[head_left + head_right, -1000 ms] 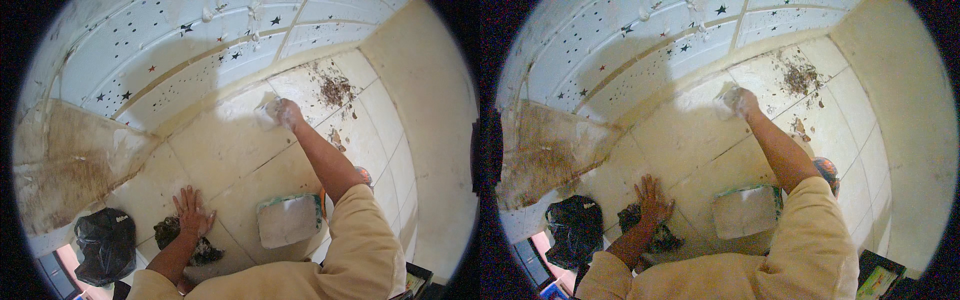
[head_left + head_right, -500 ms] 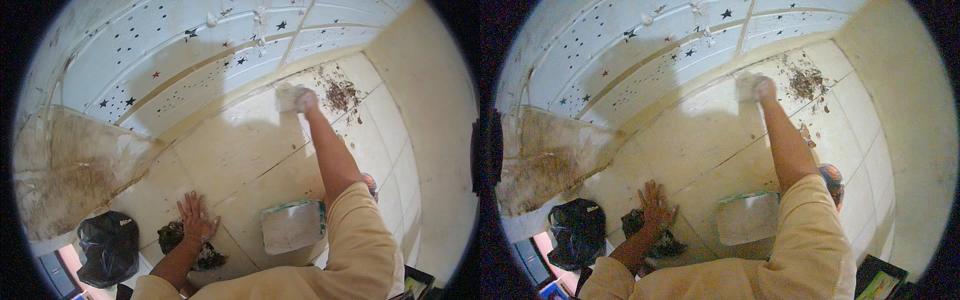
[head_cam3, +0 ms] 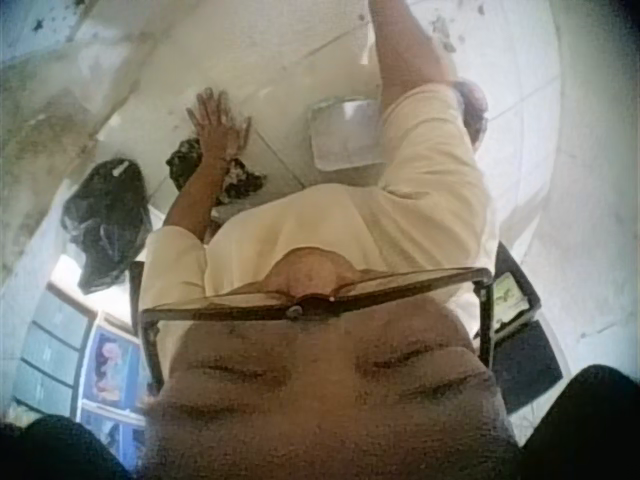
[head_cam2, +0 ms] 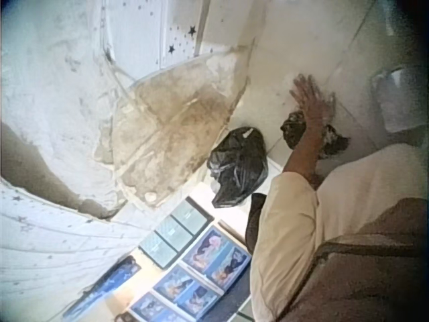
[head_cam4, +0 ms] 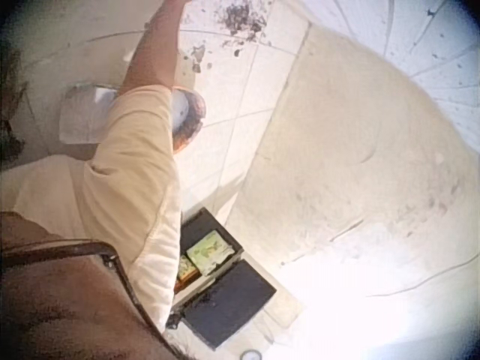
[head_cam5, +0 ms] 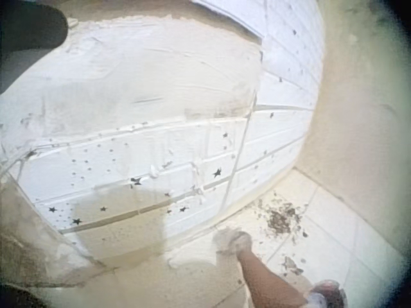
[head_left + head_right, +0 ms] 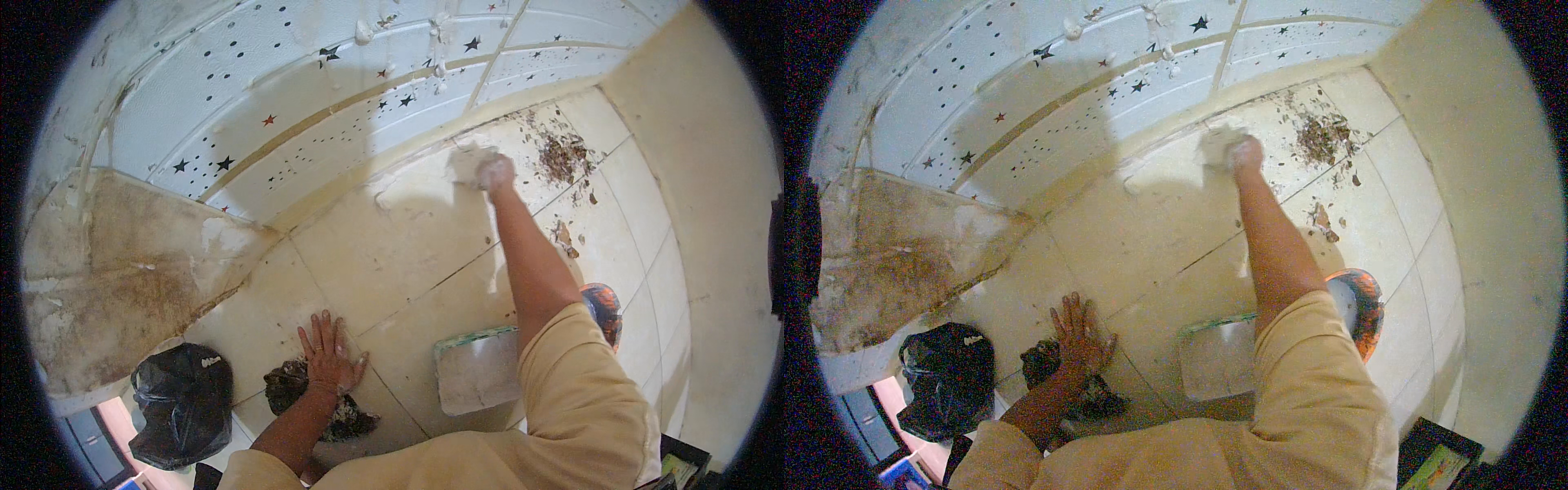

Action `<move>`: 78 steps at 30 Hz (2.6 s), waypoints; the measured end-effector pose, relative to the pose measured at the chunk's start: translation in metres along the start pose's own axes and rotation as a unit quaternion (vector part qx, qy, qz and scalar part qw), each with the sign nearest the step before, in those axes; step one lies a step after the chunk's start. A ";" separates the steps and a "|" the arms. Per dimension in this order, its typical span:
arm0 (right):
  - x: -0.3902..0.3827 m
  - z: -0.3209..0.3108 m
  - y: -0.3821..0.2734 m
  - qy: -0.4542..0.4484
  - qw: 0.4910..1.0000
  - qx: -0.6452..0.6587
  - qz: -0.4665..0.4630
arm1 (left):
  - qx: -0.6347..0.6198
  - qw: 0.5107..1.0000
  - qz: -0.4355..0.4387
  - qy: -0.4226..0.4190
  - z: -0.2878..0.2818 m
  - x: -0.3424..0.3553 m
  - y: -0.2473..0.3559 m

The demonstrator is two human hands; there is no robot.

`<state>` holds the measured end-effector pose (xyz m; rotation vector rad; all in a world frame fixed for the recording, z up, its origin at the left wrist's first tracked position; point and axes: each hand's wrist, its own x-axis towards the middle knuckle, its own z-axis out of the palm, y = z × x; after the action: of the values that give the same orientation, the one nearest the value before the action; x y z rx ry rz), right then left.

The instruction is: The person applies a white plaster-like substance to a wall using a putty knife. They repeatedly scoop the material from a container on the floor and spread it over a damaged section of the wall, smoothing the surface.

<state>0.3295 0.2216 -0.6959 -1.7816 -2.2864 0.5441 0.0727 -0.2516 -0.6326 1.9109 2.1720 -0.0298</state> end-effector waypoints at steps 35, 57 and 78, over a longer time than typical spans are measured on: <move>0.080 0.040 0.123 0.013 0.999 0.006 -0.042 | 0.041 0.997 0.005 -0.062 0.001 0.011 -0.001; 0.016 -0.089 0.127 -0.028 0.994 0.075 -0.069 | 0.003 1.000 0.012 -0.013 -0.010 0.011 0.002; -0.114 -0.033 -0.025 -0.077 0.976 -0.138 -0.149 | 0.017 1.000 -0.002 -0.012 -0.010 0.000 0.002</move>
<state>0.3485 0.1118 -0.6477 -1.5005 -2.7887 0.3353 0.0730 -0.2500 -0.6228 1.9129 2.1729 -0.0904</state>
